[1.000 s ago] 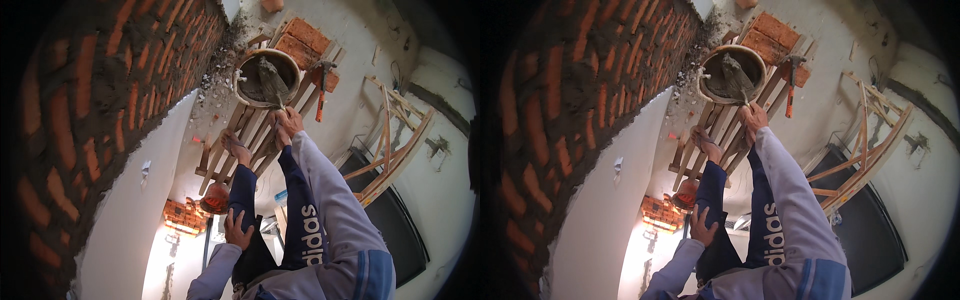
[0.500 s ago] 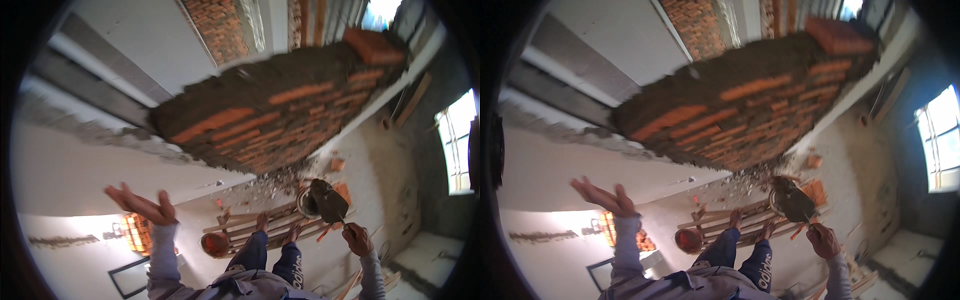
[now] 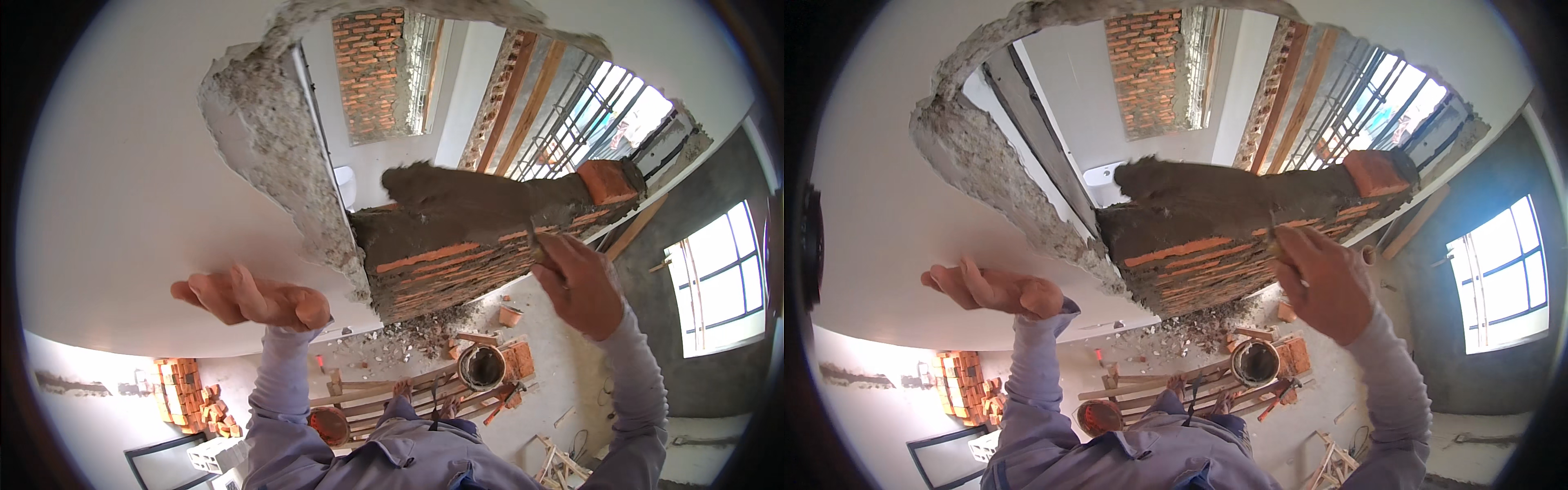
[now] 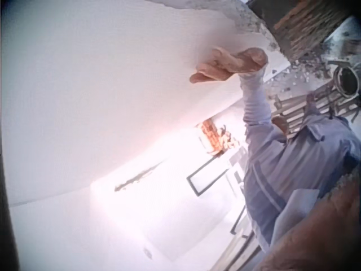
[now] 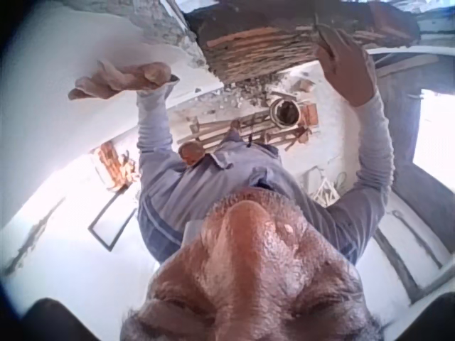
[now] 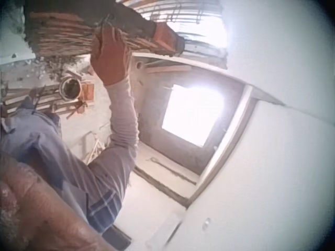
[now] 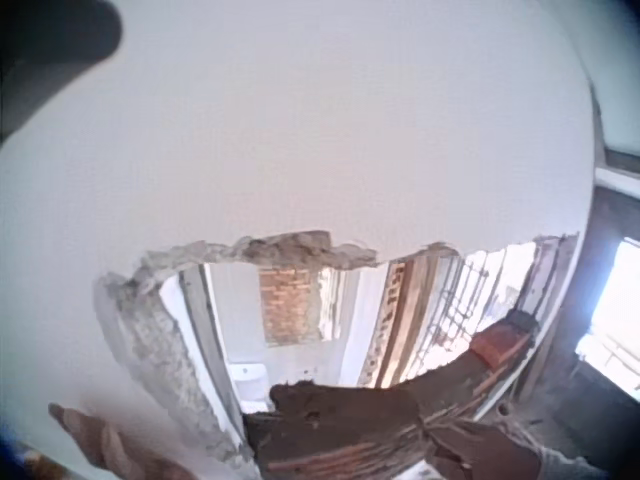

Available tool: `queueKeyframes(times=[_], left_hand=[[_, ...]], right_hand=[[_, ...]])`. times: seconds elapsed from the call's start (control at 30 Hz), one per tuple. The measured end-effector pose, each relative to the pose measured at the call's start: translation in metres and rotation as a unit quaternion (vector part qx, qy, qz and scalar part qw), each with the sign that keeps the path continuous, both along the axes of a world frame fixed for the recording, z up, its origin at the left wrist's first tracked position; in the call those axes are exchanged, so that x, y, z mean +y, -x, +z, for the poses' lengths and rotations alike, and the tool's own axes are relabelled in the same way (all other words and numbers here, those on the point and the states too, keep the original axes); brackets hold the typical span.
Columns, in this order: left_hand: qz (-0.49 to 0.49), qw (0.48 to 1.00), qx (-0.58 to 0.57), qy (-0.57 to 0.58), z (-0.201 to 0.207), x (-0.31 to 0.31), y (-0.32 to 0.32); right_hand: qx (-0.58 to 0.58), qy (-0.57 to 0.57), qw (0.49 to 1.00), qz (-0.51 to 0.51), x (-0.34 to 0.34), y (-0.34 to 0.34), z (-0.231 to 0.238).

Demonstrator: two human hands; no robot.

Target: The person is building a brick wall by applying mortar from a bucket onto red bricks and the existing wall structure. They use a trowel to spread the mortar and a hammer to tap the bricks into place, working on a partially constructed wall in a room under renovation.

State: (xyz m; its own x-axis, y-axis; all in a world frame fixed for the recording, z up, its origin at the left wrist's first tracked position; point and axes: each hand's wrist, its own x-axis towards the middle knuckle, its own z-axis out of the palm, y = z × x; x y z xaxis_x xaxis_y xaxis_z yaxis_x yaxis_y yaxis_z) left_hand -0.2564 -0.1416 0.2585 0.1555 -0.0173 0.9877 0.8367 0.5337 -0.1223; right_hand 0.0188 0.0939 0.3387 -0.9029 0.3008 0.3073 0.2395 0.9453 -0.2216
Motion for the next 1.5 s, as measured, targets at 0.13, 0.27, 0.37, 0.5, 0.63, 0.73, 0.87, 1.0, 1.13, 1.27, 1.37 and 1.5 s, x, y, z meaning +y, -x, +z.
queueKeyframes(times=[0.13,0.27,0.37,0.5,0.63,0.73,0.87,1.0,1.13,1.27,1.37,1.5], left_hand=[[0.001,0.999,0.045,0.004,0.011,-0.002,0.009],[-0.019,0.994,0.112,0.005,0.012,-0.009,0.023],[-0.018,0.99,0.135,-0.019,0.008,-0.007,0.03],[-0.039,0.993,0.108,-0.025,0.001,-0.002,0.025],[-0.042,0.998,0.054,0.014,0.007,0.001,0.011],[-0.016,0.998,0.057,0.037,0.006,-0.004,0.014],[-0.01,0.998,0.06,0.026,0.007,-0.004,0.013],[-0.006,0.998,0.06,0.022,0.008,-0.003,0.013],[-0.015,0.997,0.068,0.018,0.008,-0.006,0.015],[-0.045,0.996,0.075,0.028,0.007,-0.004,0.017],[-0.033,0.996,0.079,0.006,0.007,-0.001,0.018],[-0.04,0.996,0.074,-0.008,0.007,0.003,0.017]], right_hand=[[-0.036,-0.178,0.983,-0.026,-0.019,0.023,-0.036],[-0.046,-0.143,0.986,-0.075,-0.026,0.016,-0.02],[-0.072,0.015,0.994,-0.083,-0.025,0.011,0.021],[-0.173,0.166,0.971,0.003,-0.014,0.031,0.044],[-0.237,0.154,0.952,0.122,-0.014,0.053,0.039],[-0.185,0.04,0.937,0.293,-0.008,0.057,0.011],[-0.224,0.067,0.943,0.236,-0.029,0.059,0.019],[-0.314,0.124,0.941,0.008,-0.036,0.052,0.036],[-0.273,0.05,0.96,-0.034,-0.025,0.025,0.031],[-0.247,0.049,0.966,-0.053,-0.024,0.012,0.03],[-0.192,-0.019,0.979,0.06,-0.046,0.015,0.022],[-0.269,0.044,0.962,-0.026,-0.052,0.023,0.023]])
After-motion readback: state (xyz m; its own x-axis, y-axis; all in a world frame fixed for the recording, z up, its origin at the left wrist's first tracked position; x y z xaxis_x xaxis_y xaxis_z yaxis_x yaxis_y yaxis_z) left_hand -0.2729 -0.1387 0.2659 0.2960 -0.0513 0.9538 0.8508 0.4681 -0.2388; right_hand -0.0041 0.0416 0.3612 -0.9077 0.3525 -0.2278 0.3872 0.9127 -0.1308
